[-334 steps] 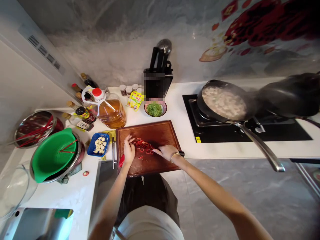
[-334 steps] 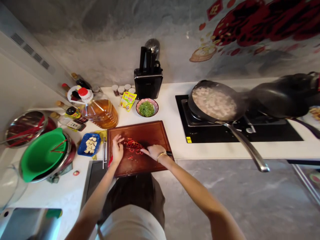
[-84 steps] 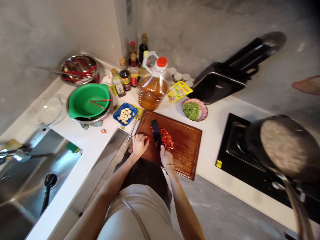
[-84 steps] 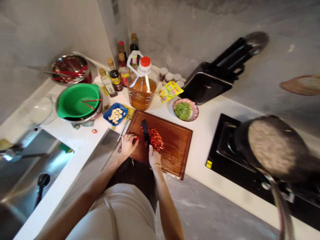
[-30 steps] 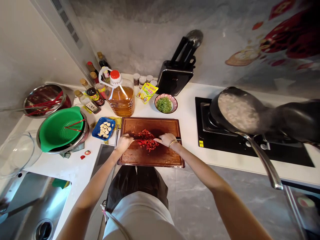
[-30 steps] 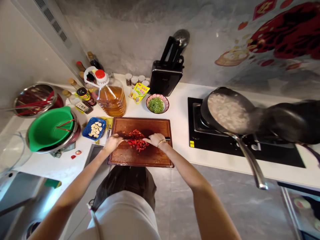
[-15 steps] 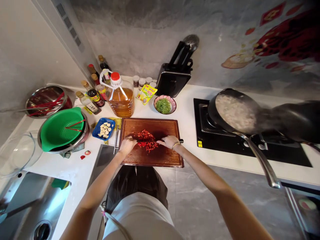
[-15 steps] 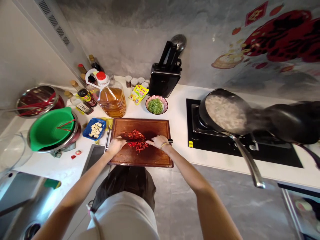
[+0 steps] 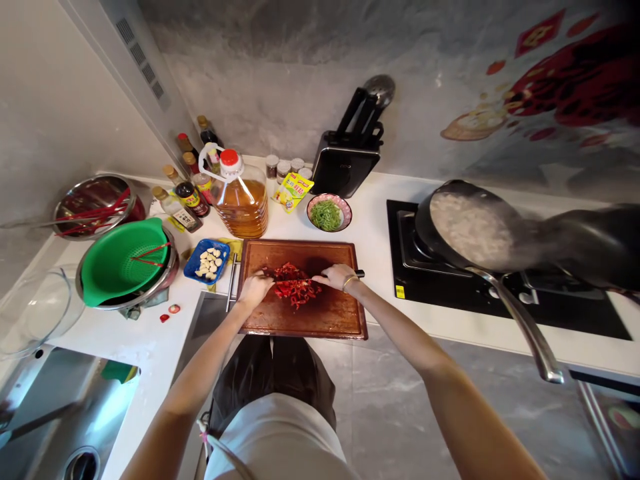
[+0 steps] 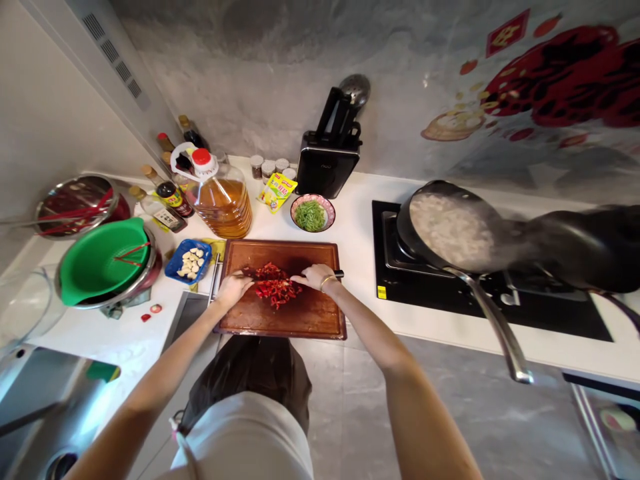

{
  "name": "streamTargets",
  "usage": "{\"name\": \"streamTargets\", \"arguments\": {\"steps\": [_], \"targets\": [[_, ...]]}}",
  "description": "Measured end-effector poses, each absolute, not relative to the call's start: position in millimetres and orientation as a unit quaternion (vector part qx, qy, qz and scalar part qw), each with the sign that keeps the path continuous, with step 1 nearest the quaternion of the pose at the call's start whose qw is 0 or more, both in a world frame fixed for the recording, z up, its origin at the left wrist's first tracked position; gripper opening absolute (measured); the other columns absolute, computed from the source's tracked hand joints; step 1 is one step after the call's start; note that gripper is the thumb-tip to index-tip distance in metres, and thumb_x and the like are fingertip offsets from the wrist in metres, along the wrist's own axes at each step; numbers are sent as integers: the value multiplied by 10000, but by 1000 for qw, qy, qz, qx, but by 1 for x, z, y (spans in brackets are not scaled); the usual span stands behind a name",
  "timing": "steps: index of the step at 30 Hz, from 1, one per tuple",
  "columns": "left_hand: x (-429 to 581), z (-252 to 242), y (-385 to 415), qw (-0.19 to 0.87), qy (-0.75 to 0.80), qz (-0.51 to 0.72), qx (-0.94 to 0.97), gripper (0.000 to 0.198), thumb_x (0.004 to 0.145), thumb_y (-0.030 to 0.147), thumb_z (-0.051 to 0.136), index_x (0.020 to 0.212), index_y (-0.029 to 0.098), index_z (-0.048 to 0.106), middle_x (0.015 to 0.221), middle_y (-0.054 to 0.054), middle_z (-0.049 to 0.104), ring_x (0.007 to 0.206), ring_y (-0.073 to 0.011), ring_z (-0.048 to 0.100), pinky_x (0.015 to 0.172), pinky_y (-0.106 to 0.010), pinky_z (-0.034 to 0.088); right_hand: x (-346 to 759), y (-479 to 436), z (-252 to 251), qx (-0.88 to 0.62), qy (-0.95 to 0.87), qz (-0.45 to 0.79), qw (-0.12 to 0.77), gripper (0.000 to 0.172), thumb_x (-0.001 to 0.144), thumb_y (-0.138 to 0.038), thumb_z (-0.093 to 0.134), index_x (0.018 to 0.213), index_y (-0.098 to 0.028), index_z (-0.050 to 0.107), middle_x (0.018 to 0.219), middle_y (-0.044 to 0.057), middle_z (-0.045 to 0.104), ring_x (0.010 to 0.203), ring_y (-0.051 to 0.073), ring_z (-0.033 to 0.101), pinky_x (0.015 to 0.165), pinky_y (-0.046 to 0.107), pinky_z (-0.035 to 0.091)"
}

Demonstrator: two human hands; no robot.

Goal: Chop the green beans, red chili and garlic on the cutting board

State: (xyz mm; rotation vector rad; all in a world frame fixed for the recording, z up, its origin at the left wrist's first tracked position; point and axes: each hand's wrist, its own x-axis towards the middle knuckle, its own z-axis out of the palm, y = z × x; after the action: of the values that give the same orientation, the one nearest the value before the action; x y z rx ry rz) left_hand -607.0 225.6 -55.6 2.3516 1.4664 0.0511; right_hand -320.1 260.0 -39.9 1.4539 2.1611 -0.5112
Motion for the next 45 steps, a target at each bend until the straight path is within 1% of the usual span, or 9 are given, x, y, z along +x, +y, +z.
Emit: {"name": "streamTargets", "arguments": {"steps": [6,14,21,24,28,31,35,41,45], "targets": [[-612,-47,242,160,523,21,837,297,921,337,439,849,194,689,827,-69,661,873,-165,592,775,-251,449,-315,274,-27,532,800,-178,212,842,801,-771,106,936,-225,733,932,115,721,900,250,664,756,313,459],[-600,-52,264,173,558,-19,811,277,912,352,457,885,198,686,883,-72,669,841,-164,615,748,-241,448,-322,290,-32,559,771,-199,229,854,800,-773,118,942,-192,727,951,126,714,906,243,660,748,290,457],[-613,-50,236,186,529,5,828,271,905,365,472,897,202,689,904,-67,688,873,-158,612,774,-236,453,-317,248,-24,564,768,-208,221,868,768,-799,86,862,-228,732,894,125,719,879,262,667,724,321,470],[-608,-56,224,209,527,-16,824,263,902,355,481,869,202,692,868,-63,694,861,-165,617,768,-245,458,-317,229,-34,577,749,-216,245,850,784,-785,89,884,-235,729,908,126,717,885,267,668,718,334,473],[-597,-55,223,223,515,-20,827,230,891,316,511,836,187,693,874,-78,690,916,-177,611,812,-256,449,-320,216,-43,592,742,-198,245,809,817,-751,96,905,-240,716,931,112,716,919,256,662,727,321,469],[-597,-44,224,223,517,-43,825,225,879,319,531,826,178,698,861,-84,679,879,-180,620,789,-255,452,-322,215,-35,589,741,-205,248,820,807,-761,84,886,-242,714,921,102,718,906,250,665,706,305,465],[-609,-37,215,211,520,-29,827,286,896,377,486,868,188,698,868,-83,663,842,-178,620,748,-253,453,-323,216,-18,573,756,-208,239,864,773,-791,54,858,-243,717,892,110,719,877,257,668,694,314,460],[-616,-50,200,213,543,-24,812,303,907,392,462,872,193,687,826,-62,662,810,-149,608,750,-226,447,-330,225,-10,547,771,-210,251,896,744,-818,58,814,-230,731,849,124,718,835,279,672,655,327,465],[-615,-60,197,217,548,0,808,299,909,379,462,850,191,686,830,-64,672,834,-158,604,768,-239,446,-332,237,-11,539,769,-216,266,890,747,-819,80,850,-230,739,874,133,718,854,279,667,687,336,468]]}}
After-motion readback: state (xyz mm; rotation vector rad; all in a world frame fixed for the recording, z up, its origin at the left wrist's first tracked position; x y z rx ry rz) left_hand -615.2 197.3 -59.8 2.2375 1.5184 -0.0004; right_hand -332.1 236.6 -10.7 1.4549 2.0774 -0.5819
